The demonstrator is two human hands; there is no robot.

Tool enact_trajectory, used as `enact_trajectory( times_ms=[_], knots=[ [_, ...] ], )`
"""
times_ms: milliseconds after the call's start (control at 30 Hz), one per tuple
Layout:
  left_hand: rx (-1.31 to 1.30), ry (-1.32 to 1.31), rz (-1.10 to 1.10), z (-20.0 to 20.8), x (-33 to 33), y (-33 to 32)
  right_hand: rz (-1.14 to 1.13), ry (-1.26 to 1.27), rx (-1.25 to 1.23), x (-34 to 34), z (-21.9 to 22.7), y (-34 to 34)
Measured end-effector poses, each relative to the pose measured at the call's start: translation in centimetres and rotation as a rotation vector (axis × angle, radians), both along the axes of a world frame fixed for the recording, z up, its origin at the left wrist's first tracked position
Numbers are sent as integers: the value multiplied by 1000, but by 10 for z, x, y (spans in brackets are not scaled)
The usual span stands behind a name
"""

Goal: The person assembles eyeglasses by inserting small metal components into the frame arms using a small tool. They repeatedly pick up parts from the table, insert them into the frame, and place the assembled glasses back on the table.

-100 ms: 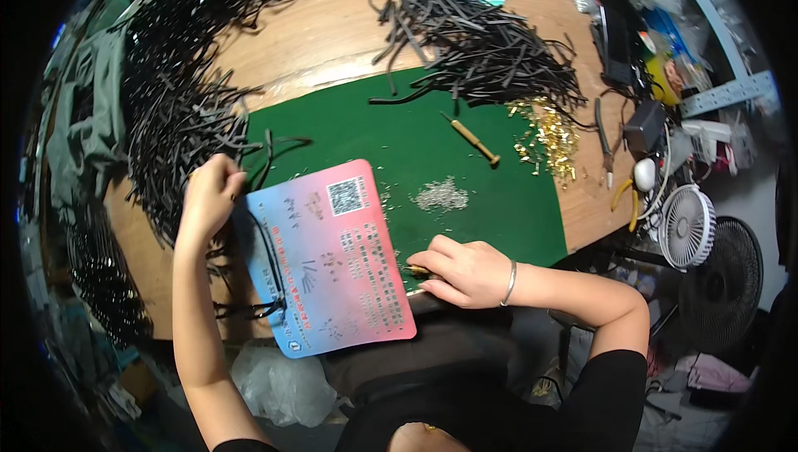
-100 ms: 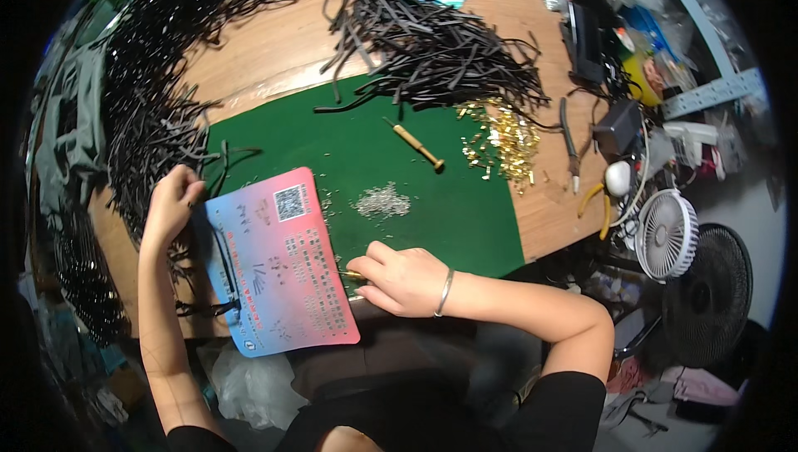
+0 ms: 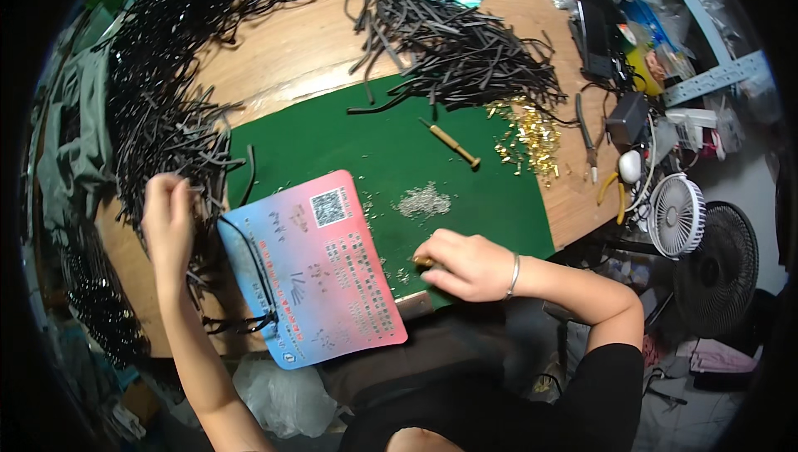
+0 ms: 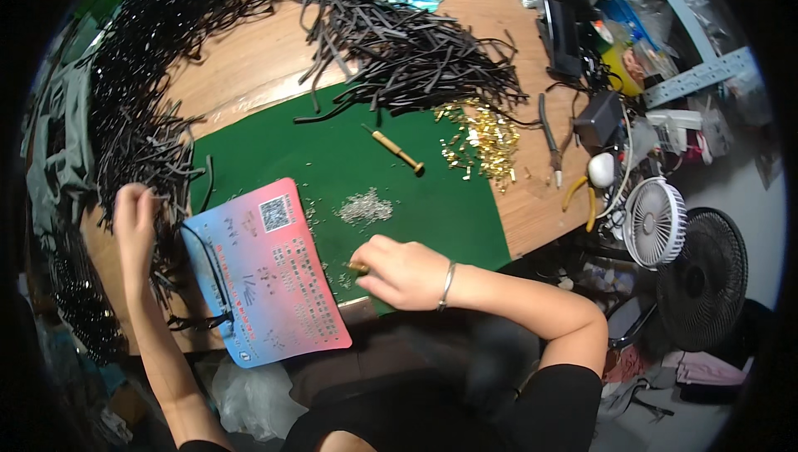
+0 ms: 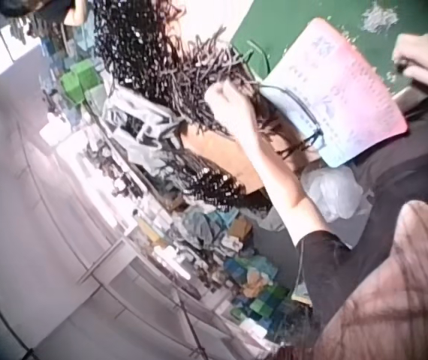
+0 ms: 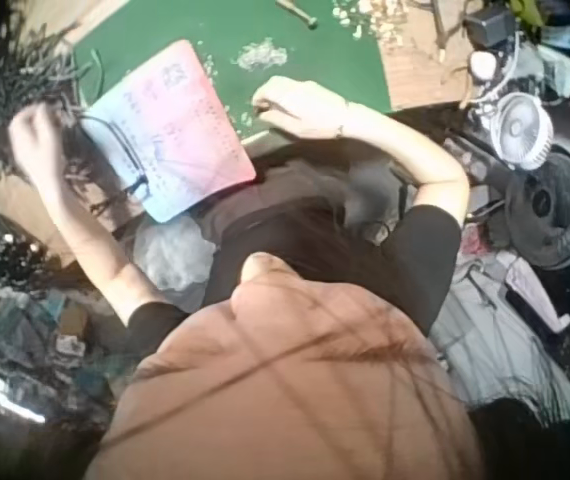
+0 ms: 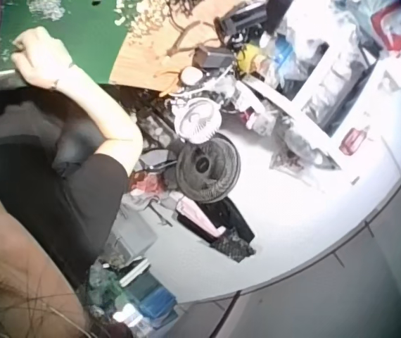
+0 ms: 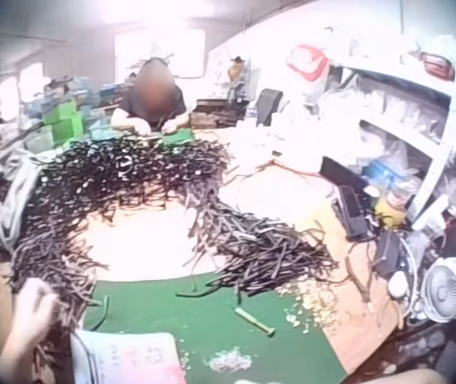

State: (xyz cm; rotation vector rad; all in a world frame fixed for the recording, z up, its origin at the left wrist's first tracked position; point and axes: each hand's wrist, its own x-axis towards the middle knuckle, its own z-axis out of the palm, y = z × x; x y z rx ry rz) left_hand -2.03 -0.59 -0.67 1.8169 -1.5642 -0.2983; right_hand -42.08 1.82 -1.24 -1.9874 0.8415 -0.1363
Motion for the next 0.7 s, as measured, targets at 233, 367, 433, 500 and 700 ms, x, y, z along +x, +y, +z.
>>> enact_trajectory(
  times_ms=[233,367,433,500,700],
  knots=[
    [66,783,26,51,-78,89,-684,305,-339,-64,16,-70],
    [76,1197,-181,40,-98,104,-689,432,-275,-55,-3,-102],
    [25,1281,-155,39,-112,107,-666,412,-262,-56,-6,-104],
    [63,1332,-114,43,-127,104,-586,425,-307,-62,-5,-111],
    [468,1122,-223,28,-155,123,-557,35,170,-42,66,-53]
  ],
)
